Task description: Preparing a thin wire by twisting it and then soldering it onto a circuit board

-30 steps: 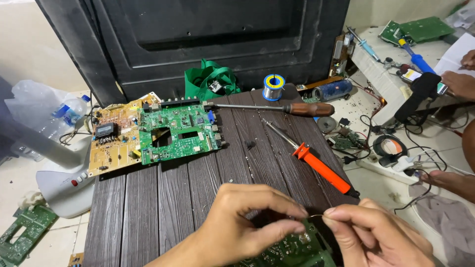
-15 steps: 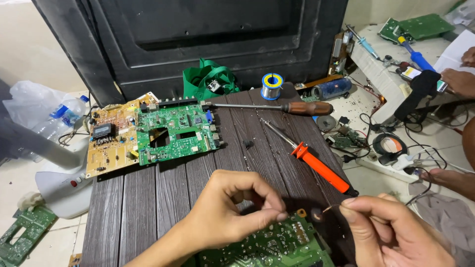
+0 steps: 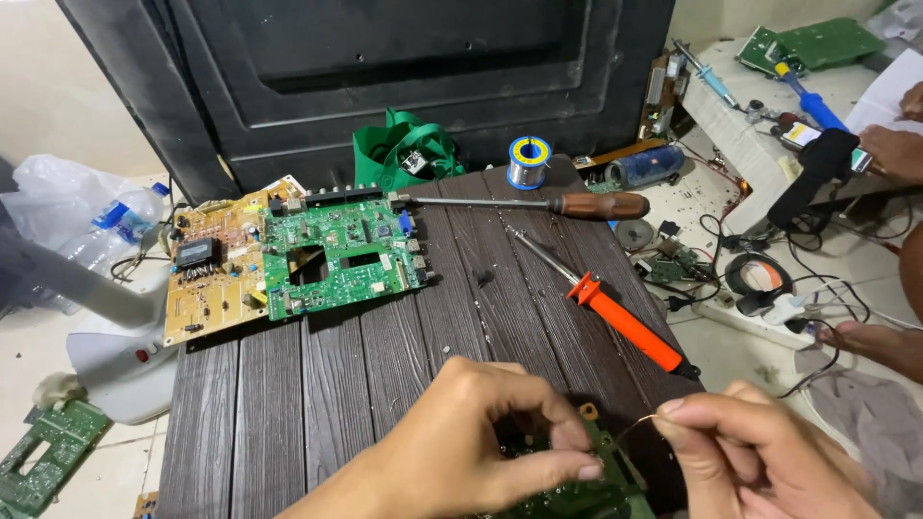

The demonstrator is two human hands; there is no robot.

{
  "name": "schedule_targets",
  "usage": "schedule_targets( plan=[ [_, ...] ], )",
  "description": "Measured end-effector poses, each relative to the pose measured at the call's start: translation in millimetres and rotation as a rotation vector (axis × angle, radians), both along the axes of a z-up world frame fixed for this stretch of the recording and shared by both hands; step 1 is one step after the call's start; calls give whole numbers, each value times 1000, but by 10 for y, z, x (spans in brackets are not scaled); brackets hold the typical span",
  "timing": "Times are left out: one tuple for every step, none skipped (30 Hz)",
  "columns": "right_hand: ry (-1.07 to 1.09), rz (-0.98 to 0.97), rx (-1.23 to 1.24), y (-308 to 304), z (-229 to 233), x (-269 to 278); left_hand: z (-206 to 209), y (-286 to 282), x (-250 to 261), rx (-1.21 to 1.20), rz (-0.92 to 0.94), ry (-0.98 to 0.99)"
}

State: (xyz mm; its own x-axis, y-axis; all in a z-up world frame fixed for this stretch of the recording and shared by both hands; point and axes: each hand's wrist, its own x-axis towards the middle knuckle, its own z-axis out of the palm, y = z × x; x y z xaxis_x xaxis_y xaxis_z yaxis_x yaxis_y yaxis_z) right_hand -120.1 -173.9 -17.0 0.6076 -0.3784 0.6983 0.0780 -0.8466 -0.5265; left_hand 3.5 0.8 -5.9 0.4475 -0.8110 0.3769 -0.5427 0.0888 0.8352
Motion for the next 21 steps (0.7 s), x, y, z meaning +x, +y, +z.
schedule_targets(
  plan=[
    [4,7,100,-25,-49,-16,14,15,25,31,-19,20],
    [8,14,201,-53,-98,-32,28,27,50,63,-38,39],
    [7,13,200,-31,-67,-29,16,22,46,62,-39,39],
    [10,-1,200,-11,-35,-26,4,16,42,58,-14,20],
    [11,-13,201,11,-3,-17,-4,13,42,55,14,0],
    [9,-13,202,21,-11,-20,40,10,20,56,14,-1],
    [39,-58,139,32,-20,-29,83,2,-2,35,57,42],
    [69,-104,76,42,-31,-38,125,-7,-24,14,101,85],
    [68,-107,78,46,0,-8,126,-19,-36,16,98,84],
    [1,32,36,52,31,22,128,-28,-48,14,45,38],
    [-67,173,-5,60,64,55,131,-34,-60,12,-5,-9],
    [-67,171,-4,72,45,-3,47,-40,-53,13,-6,-10],
    [51,-13,12,78,28,-58,-39,-47,-46,5,-7,-57],
    [167,-198,28,88,12,-112,-124,-51,-40,-3,-8,-104],
    [164,-196,25,60,2,-92,-84,-26,-10,-5,-6,-107],
    [119,-139,95,32,-5,-73,-42,1,20,19,29,-89],
    [74,-82,166,3,-12,-54,2,25,50,43,62,-72],
    [71,-81,163,61,-3,-30,41,37,63,41,64,-75],
    [32,-159,285,116,5,-6,79,47,77,-1,86,7],
    [-7,-236,406,171,14,18,118,57,90,-42,109,89],
    [-11,-234,404,161,36,19,80,56,98,-45,110,86]
  ],
)
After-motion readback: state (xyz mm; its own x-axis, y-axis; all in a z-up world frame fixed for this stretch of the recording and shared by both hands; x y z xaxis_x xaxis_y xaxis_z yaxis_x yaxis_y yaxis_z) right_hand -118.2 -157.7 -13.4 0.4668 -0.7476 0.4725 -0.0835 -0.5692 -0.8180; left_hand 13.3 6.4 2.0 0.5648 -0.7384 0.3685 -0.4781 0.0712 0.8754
